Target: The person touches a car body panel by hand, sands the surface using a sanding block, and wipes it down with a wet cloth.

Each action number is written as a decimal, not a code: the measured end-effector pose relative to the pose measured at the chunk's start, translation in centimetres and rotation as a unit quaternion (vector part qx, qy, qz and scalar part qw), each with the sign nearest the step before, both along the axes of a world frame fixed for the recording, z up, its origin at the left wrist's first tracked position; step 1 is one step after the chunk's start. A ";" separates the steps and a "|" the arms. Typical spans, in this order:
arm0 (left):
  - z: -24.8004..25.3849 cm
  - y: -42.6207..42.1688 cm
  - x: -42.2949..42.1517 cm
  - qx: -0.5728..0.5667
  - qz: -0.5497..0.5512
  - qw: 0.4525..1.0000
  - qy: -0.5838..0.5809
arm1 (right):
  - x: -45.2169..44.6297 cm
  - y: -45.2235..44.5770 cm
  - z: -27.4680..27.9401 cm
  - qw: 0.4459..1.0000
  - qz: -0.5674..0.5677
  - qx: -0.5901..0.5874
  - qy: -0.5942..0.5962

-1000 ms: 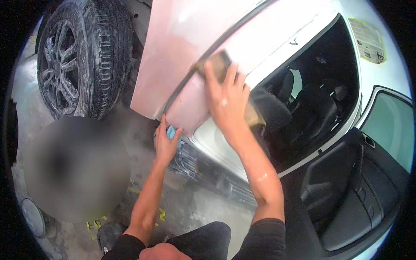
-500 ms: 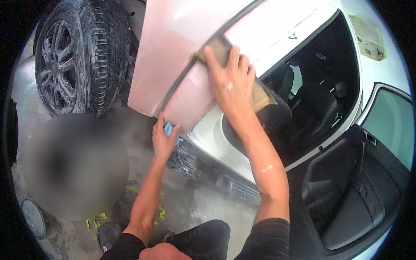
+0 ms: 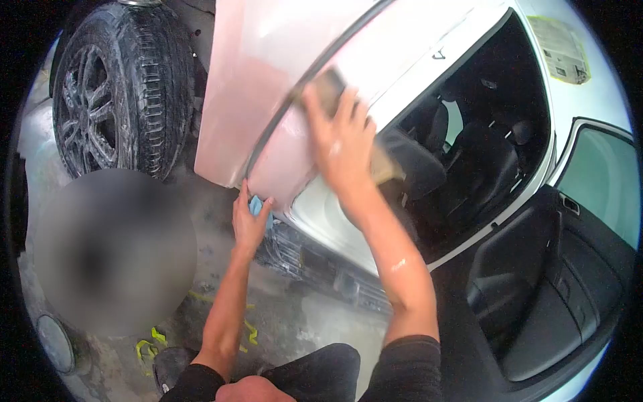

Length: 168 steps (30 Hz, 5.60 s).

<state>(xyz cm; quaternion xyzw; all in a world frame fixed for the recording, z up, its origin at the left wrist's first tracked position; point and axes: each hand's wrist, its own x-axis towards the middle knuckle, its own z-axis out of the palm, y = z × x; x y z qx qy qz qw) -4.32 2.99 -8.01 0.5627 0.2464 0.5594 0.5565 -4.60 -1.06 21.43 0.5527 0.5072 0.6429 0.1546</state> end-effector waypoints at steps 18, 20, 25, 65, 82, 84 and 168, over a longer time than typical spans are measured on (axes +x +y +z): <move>0.2 0.4 -0.9 -0.013 -0.005 1.000 0.002 | -0.1 -4.9 1.4 0.984 0.004 -0.167 0.063; 0.6 0.5 -1.1 -0.017 -0.012 1.000 0.006 | -2.0 -1.9 0.6 0.985 0.021 -0.152 0.076; 1.0 0.5 -1.5 -0.030 -0.018 0.999 0.006 | -2.2 -2.2 -0.8 0.987 -0.016 -0.143 0.067; 0.9 0.4 -1.5 -0.017 -0.008 1.000 0.010 | -2.4 -1.7 -0.4 0.989 -0.038 -0.116 0.085; 1.0 0.4 -1.3 -0.039 -0.020 0.999 0.031 | -2.7 -1.9 0.5 0.981 -0.010 -0.169 0.090; 0.8 0.6 -1.2 -0.030 -0.013 0.999 0.031 | -2.8 -2.1 0.2 0.981 -0.025 -0.166 0.099; -0.2 0.4 -0.7 -0.006 0.002 1.000 0.020 | -0.7 -2.4 1.6 0.998 0.009 -0.029 0.060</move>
